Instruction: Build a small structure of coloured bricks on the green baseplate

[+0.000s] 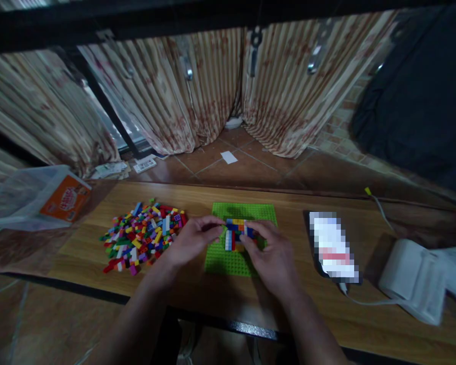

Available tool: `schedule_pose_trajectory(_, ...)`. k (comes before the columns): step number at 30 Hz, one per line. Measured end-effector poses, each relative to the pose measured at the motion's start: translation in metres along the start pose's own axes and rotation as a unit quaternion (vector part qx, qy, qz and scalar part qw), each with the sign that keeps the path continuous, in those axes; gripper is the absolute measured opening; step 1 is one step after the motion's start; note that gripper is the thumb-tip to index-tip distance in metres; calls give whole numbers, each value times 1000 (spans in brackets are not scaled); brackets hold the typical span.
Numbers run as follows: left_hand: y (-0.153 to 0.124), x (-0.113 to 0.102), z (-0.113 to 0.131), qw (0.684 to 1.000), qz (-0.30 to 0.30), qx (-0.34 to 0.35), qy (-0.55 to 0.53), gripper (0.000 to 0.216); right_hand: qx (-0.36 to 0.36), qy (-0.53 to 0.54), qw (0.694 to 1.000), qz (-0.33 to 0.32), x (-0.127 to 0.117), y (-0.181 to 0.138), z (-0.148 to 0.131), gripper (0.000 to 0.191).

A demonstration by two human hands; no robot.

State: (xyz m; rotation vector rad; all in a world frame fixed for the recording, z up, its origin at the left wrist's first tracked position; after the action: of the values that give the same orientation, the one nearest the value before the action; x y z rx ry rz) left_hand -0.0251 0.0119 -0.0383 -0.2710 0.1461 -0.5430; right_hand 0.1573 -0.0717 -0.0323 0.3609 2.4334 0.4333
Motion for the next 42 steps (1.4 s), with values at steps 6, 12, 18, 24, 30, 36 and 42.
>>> schedule_pose_trajectory(6,-7,23,4,998,-48,-21,-28,13,-39,18,994,-99,7,-2,-5,24)
schedule_pose_trajectory(12,-2,22,1,999,-33,-26,10,13,-30,-5,994,-104,5,-3,1,19)
schedule_pose_trajectory(18,3,9,-1,983,74,23,164,17,-49,-120,987,-92,7,-4,19,24)
schedule_pose_trajectory(24,0,11,4,969,78,24,233,19,-95,-203,971,-85,11,-7,21,25)
schedule_pose_trajectory(30,0,11,2,967,74,22,244,19,-115,-231,962,-92,14,-8,20,29)
schedule_pose_trajectory(36,-1,10,5,964,74,19,254,19,-129,-231,960,-90,14,-9,22,31)
schedule_pose_trajectory(42,-2,10,5,965,72,19,251,20,-128,-207,967,-71,14,-10,26,30)
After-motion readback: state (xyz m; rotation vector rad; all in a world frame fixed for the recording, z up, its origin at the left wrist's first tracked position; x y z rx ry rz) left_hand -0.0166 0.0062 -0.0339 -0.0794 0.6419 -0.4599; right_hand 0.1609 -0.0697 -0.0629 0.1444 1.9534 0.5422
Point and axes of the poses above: each hand's wrist, its own y-axis towards the middle knuckle, its own x-axis out of the palm, z = x × y, the point moved 1 cm from there along y, towards the middle knuckle, and after that the axes turned 9 degrees about -x, right-handed, at the moved point
